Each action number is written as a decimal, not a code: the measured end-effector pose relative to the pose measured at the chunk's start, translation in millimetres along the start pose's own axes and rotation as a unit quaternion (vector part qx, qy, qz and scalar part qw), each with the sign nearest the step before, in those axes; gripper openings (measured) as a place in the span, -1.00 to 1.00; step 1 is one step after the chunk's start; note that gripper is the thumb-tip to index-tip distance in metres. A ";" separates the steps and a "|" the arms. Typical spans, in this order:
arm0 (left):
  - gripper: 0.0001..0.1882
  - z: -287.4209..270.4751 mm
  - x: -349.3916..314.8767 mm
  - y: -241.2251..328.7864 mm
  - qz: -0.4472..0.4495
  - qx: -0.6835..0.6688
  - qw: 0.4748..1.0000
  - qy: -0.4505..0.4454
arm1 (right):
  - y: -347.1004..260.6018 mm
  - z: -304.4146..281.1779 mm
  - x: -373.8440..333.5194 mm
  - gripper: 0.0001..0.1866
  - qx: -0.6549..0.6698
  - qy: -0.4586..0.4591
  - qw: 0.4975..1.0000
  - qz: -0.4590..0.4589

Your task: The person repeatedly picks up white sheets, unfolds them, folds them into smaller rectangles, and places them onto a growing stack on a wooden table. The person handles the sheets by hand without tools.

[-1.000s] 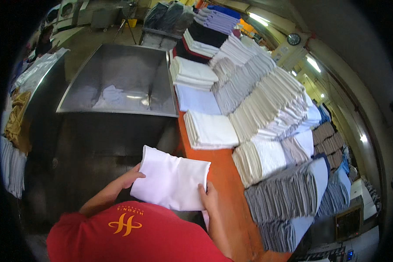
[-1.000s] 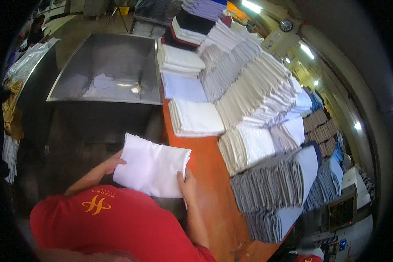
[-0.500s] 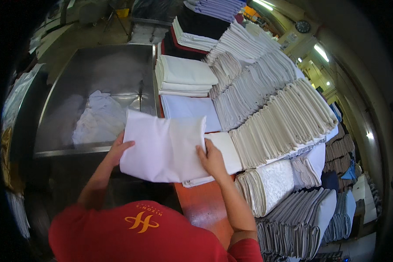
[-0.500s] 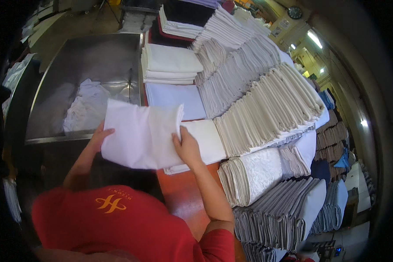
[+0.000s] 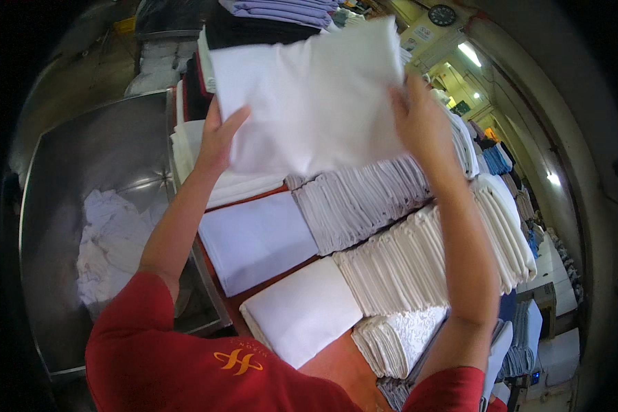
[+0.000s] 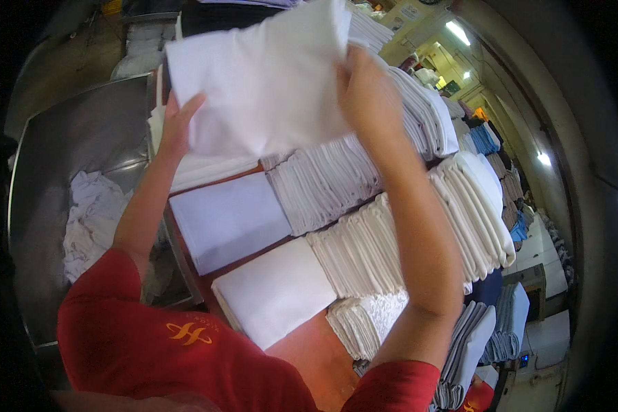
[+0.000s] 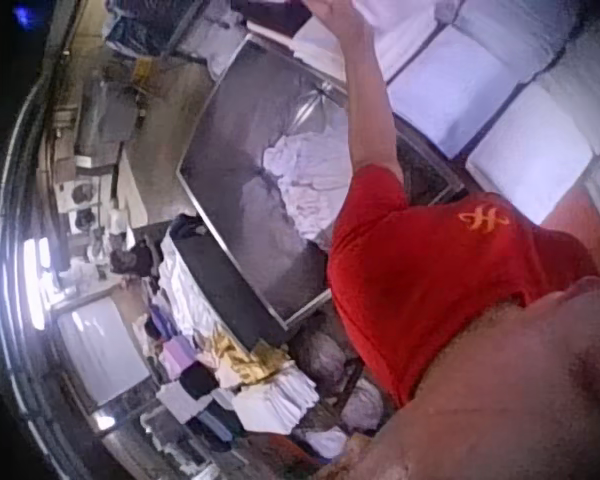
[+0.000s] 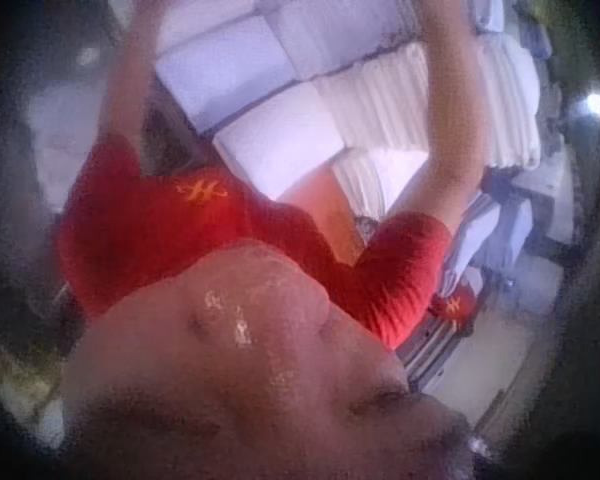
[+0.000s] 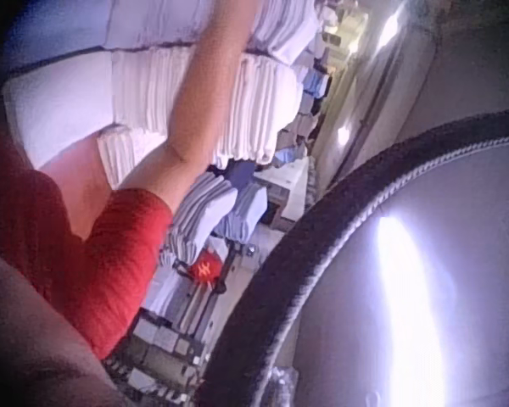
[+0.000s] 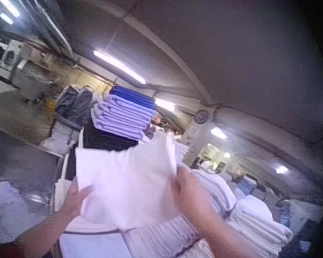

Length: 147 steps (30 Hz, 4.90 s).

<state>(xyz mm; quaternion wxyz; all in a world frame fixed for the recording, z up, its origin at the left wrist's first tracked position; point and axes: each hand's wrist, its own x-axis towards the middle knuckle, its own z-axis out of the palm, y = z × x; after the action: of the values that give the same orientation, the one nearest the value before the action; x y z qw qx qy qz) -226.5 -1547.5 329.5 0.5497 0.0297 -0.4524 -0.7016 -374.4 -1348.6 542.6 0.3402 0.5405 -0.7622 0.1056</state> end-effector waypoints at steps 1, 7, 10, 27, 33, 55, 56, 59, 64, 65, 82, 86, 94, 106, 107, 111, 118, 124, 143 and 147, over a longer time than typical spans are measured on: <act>-0.49 19.3 29.2 -11.7 0.028 -0.044 0.999 -0.009 | 15.5 0.1 31.2 -0.63 -0.039 0.017 0.999 -0.015; -0.43 146.6 169.5 -102.0 0.051 -0.225 0.973 0.018 | 129.8 11.5 185.2 -0.49 -0.216 0.121 0.969 0.020; -0.45 204.2 210.4 -175.7 0.007 -0.219 0.974 0.055 | 163.8 33.4 201.4 -0.42 -0.294 0.043 0.950 0.096; -0.38 120.9 229.1 -302.5 -0.145 0.326 0.934 -0.015 | 93.2 254.7 26.2 -0.62 -0.192 -0.333 0.922 0.043; -0.32 94.1 233.2 -337.8 -0.069 0.346 0.934 0.055 | 76.0 286.5 4.2 -0.74 -0.164 -0.336 0.927 -0.012; 0.07 87.8 234.8 -348.9 -0.257 0.348 0.900 0.042 | 88.8 278.7 -3.6 -0.24 -0.123 -0.349 0.927 0.058; 0.06 86.2 233.9 -352.7 -0.240 0.328 0.912 0.059 | 90.3 279.0 -3.3 -0.24 -0.116 -0.354 0.926 0.056; 0.04 64.8 220.0 -360.4 -0.201 0.273 0.939 0.053 | 80.0 277.7 -20.9 -0.28 -0.155 -0.251 0.955 0.035; -0.13 26.7 141.4 -356.9 -0.100 0.311 0.935 0.138 | 40.2 230.6 -119.4 -0.36 -0.094 -0.079 0.991 -0.044; -0.19 23.7 118.9 -349.5 -0.090 0.297 0.939 0.152 | 30.1 210.3 -151.4 -0.34 -0.011 -0.042 0.998 -0.043; -0.46 135.6 -679.8 16.3 -0.151 0.021 0.848 -0.507 | -399.9 -240.9 -854.2 -0.47 0.100 -0.076 0.680 0.722; -0.42 160.5 -853.0 48.3 -0.089 0.080 0.675 -0.728 | -513.3 -326.8 -941.0 -0.48 0.021 0.046 0.485 0.873; -0.13 277.9 -1066.5 8.0 0.136 0.278 0.415 -0.856 | -607.4 -388.2 -1075.8 -0.42 -0.031 0.149 0.253 0.955; -0.14 478.7 -1266.3 -32.5 0.163 0.390 0.448 -0.788 | -478.4 -480.8 -1351.1 -0.47 0.051 0.055 0.274 0.959; -0.17 490.8 -1278.7 -40.5 0.159 0.399 0.455 -0.780 | -467.1 -487.2 -1383.0 -0.49 0.055 0.053 0.267 0.961; -0.17 520.4 -1302.8 -62.0 0.224 0.419 0.473 -0.742 | -435.1 -476.4 -1517.5 -0.54 0.046 0.116 0.227 0.966; -0.29 526.6 -1300.9 -69.7 0.159 0.371 0.517 -0.755 | -382.8 -417.2 -1696.1 -0.64 0.104 0.251 -0.007 0.962; -0.38 527.0 -1309.9 -74.6 -0.001 0.310 0.582 -0.751 | -357.3 -382.3 -1837.4 -0.60 0.133 0.086 0.049 0.986; -0.27 530.0 -1249.7 -83.8 0.089 0.443 0.459 -0.765 | -343.9 -225.0 -2104.4 -0.53 0.115 0.179 0.116 0.970; -0.27 528.3 -1261.3 -83.8 0.098 0.438 0.460 -0.766 | -312.5 -255.0 -2084.4 -0.57 0.199 0.194 0.100 0.955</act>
<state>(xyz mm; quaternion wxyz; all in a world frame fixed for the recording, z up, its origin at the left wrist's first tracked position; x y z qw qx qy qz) -76.7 -223.7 9.9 -0.0381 -0.3275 -0.9394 -0.0939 392.9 230.9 -650.7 -0.0269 -0.6270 -0.5054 0.5923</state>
